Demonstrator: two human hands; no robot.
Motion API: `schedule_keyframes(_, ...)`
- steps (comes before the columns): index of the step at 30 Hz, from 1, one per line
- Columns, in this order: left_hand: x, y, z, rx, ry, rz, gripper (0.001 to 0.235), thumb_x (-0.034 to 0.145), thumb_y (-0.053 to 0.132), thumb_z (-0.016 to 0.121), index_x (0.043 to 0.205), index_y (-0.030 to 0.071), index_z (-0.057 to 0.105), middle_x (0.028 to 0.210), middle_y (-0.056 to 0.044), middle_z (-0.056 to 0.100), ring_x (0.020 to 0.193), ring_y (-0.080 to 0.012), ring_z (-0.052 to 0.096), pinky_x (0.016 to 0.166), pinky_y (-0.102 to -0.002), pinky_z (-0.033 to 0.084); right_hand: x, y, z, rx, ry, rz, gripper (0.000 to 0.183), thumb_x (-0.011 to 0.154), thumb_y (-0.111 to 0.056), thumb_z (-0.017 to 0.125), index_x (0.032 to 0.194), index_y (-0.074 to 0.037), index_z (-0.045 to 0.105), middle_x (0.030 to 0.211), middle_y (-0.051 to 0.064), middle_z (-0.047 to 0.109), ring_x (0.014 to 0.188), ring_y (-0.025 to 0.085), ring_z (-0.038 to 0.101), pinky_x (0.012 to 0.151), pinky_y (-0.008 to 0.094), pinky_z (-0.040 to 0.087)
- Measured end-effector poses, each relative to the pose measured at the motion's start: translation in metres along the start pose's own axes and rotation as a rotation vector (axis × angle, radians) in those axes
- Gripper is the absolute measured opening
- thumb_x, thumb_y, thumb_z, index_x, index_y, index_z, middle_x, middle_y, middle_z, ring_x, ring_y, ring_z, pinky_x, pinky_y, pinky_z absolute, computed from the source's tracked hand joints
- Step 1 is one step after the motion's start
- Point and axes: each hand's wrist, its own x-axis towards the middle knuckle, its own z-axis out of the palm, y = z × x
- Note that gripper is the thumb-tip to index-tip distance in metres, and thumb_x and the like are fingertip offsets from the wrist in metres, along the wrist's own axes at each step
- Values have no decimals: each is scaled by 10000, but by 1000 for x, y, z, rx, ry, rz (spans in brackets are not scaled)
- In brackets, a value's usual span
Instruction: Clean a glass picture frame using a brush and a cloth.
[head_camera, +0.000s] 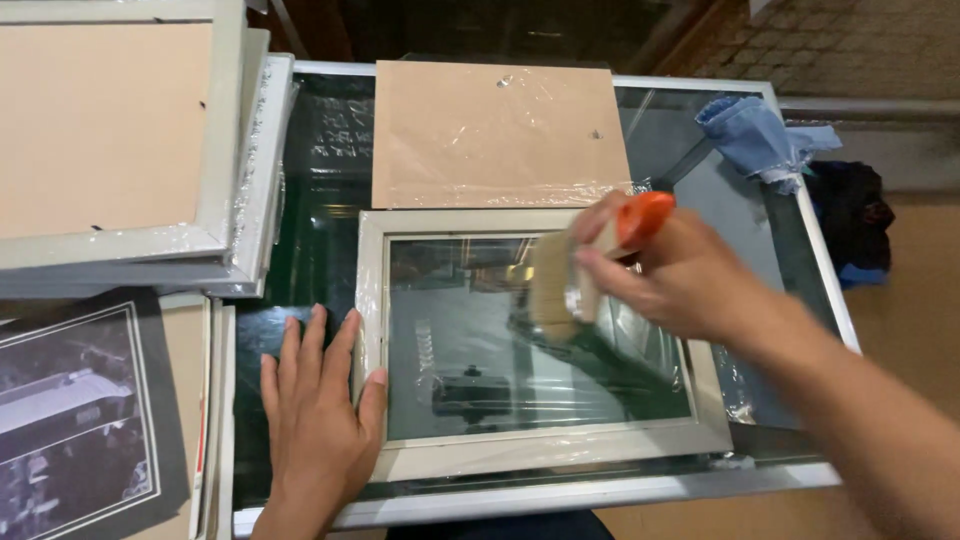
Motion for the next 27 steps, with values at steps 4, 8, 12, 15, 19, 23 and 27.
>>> schedule_keyframes(4, 1, 2, 0, 14, -9, -23, 636, 957, 401, 489, 1559, 202, 446, 1666, -137, 345, 1562, -380, 210, 1208, -628, 113, -9, -11, -42, -498, -141, 493, 151, 972, -326, 589, 985, -197, 666, 989, 13, 738, 872, 201, 681, 817, 367, 534)
schedule_keyframes(8, 2, 4, -2, 19, -47, -48, 640, 957, 397, 479, 1562, 194, 432, 1672, -141, 324, 1569, -372, 184, 1207, -630, 92, -3, 0, -52, -736, -266, 531, 267, 1025, -418, 526, 923, -178, 583, 862, 54, 710, 763, 263, 630, 731, 394, 453)
schedule_keyframes(12, 1, 2, 0, 9, -38, -49, 641, 966, 417, 459, 1568, 200, 425, 1680, -138, 312, 1571, -367, 176, 1212, -621, 80, -3, 0, -48, -760, -260, 484, 253, 994, -390, 557, 848, -188, 511, 775, 36, 668, 709, 252, 590, 697, 393, 423)
schedule_keyframes(15, 2, 3, 1, 3, -32, -47, 639, 961, 402, 464, 1565, 194, 430, 1676, -141, 315, 1570, -372, 177, 1215, -621, 73, -15, -23, -37, -1018, -339, 459, 172, 890, -345, 512, 969, -196, 545, 983, 36, 693, 800, 400, 683, 715, 515, 494)
schedule_keyframes(19, 0, 0, -2, -15, 13, -18, 586, 1000, 385, 436, 1557, 202, 455, 1659, -139, 353, 1559, -388, 212, 1212, -618, 101, -44, -24, 20, -99, 220, -333, 59, 949, -131, 632, 896, -109, 647, 1069, 120, 685, 1050, 226, 715, 933, 349, 601)
schedule_keyframes(23, 0, -3, -2, -39, -3, -5, 553, 1042, 345, 358, 1572, 210, 437, 1664, -131, 339, 1555, -388, 204, 1213, -602, 92, -36, -18, 81, 291, 305, -393, 183, 989, -153, 603, 1132, -41, 584, 1215, 199, 684, 1183, 311, 695, 1102, 464, 566)
schedule_keyframes(27, 1, -3, -3, -31, 19, 0, 559, 1033, 351, 366, 1570, 215, 436, 1662, -127, 347, 1556, -379, 211, 1220, -592, 94, -17, -1, 118, 302, 244, -392, 178, 998, -137, 617, 1162, -78, 582, 1248, 164, 675, 1196, 300, 681, 1098, 457, 530)
